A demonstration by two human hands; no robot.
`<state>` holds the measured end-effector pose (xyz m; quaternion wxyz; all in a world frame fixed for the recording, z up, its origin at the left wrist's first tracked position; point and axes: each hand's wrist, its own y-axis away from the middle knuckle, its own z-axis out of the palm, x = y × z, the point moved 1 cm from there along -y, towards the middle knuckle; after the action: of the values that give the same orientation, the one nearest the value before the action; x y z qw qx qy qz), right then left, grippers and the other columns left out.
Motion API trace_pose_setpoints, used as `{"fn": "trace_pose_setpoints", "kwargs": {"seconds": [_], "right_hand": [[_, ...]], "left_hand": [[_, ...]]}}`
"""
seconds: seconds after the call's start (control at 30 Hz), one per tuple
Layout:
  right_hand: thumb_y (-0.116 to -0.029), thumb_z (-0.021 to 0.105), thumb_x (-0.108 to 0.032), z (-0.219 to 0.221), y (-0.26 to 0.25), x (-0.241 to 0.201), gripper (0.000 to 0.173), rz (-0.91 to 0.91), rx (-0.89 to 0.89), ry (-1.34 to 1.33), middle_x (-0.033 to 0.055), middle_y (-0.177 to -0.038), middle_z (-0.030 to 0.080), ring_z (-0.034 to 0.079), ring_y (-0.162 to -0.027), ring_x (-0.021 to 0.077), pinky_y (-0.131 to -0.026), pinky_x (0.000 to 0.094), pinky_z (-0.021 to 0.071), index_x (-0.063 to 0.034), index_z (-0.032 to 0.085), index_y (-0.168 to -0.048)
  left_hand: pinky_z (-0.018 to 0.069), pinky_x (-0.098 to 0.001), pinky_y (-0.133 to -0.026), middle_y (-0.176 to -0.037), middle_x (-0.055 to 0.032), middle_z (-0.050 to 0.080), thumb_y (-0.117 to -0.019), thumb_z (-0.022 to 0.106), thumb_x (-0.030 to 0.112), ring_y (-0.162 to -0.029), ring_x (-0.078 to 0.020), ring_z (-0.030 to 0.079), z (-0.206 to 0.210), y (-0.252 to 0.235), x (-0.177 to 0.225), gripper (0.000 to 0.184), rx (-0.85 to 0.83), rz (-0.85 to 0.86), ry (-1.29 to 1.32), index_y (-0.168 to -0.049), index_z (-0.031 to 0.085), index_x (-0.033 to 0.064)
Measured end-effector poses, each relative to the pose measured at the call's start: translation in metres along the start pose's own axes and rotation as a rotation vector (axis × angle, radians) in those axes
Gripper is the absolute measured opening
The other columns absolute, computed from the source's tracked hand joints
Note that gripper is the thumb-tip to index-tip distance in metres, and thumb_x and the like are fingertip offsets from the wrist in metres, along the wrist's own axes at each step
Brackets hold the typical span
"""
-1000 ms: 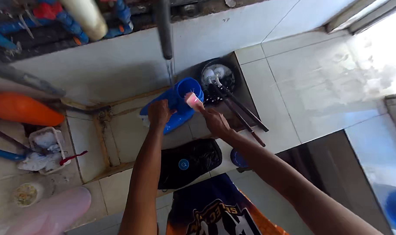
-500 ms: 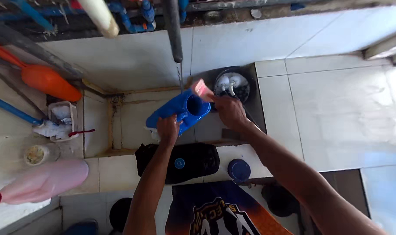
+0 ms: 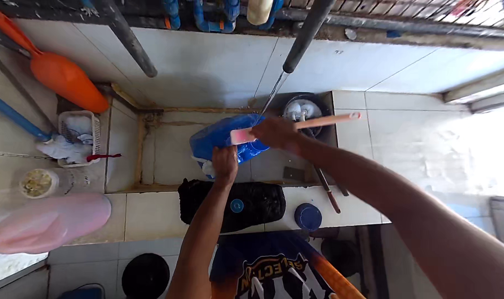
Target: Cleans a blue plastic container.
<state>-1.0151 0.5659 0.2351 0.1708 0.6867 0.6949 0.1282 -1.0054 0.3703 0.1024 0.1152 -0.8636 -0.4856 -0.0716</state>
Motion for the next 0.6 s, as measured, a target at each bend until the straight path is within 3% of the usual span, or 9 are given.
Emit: {"fn": "trace_pose_setpoints", "kwargs": {"seconds": [0.1, 0.17, 0.27, 0.37, 0.47, 0.6], "right_hand": [[-0.1047, 0.050, -0.035, -0.008, 0.000, 0.057, 0.030, 0.107, 0.018, -0.060, 0.0130, -0.117, 0.072, 0.067, -0.112, 0.0383, -0.088, 0.0674, 0.0530, -0.0232, 0.074, -0.120], [-0.1043, 0.052, -0.037, -0.012, 0.002, 0.052, 0.029, 0.129, 0.015, -0.110, 0.0106, -0.119, 0.072, 0.067, -0.114, 0.0363, -0.090, 0.0675, 0.0524, -0.0266, 0.075, -0.120], [-0.1046, 0.052, -0.035, 0.000, -0.005, 0.014, 0.029, 0.023, -0.016, -0.169, 0.0079, -0.118, 0.073, 0.068, -0.113, 0.0327, -0.091, 0.0635, 0.0530, -0.0267, 0.074, -0.122], [-0.1055, 0.051, -0.037, 0.026, 0.003, 0.058, 0.031, 0.044, 0.075, -0.327, 0.0061, -0.113, 0.075, 0.069, -0.111, 0.0293, -0.097, 0.0610, 0.0519, -0.0240, 0.076, -0.118], [-0.1038, 0.058, -0.038, 0.075, 0.043, 0.098, 0.031, 0.229, 0.194, -0.560, 0.0127, -0.102, 0.075, 0.071, -0.100, 0.0336, -0.092, 0.0654, 0.0529, -0.0143, 0.077, -0.111], [-0.1040, 0.058, -0.028, 0.146, 0.075, 0.067, 0.029, 0.378, 0.316, -1.041, 0.0124, -0.104, 0.074, 0.071, -0.087, 0.0246, -0.081, 0.0507, 0.0586, -0.0100, 0.072, -0.122]], "left_hand": [[0.0507, -0.0507, -0.080, -0.075, -0.0100, 0.067, -0.0973, 0.060, 0.015, -0.075, -0.0313, 0.065, 0.000, 0.005, -0.003, 0.012, -0.028, 0.022, 0.002, -0.092, 0.070, 0.0100], [0.0508, -0.0500, -0.081, -0.073, -0.0095, 0.066, -0.0983, 0.058, 0.013, -0.072, -0.0302, 0.065, 0.001, 0.005, -0.005, 0.012, -0.048, 0.026, -0.006, -0.094, 0.069, 0.0100], [0.0509, -0.0504, -0.081, -0.074, -0.0094, 0.068, -0.0967, 0.061, 0.013, -0.073, -0.0298, 0.066, 0.002, 0.005, -0.012, 0.010, -0.075, 0.049, -0.017, -0.094, 0.070, 0.0105], [0.0511, -0.0514, -0.083, -0.074, -0.0098, 0.069, -0.0937, 0.066, 0.018, -0.075, -0.0304, 0.068, 0.000, 0.003, -0.020, 0.009, -0.059, 0.067, -0.037, -0.091, 0.071, 0.0118], [0.0509, -0.0540, -0.087, -0.078, -0.0122, 0.071, -0.0915, 0.072, 0.029, -0.080, -0.0326, 0.069, -0.012, -0.018, -0.023, 0.019, -0.154, 0.068, -0.070, -0.094, 0.072, 0.0105], [0.0481, -0.0561, -0.096, -0.092, -0.0142, 0.074, -0.0913, 0.073, 0.042, -0.093, -0.0337, 0.071, -0.035, -0.056, -0.030, 0.035, -0.336, 0.013, -0.073, -0.103, 0.073, 0.0096]]}}
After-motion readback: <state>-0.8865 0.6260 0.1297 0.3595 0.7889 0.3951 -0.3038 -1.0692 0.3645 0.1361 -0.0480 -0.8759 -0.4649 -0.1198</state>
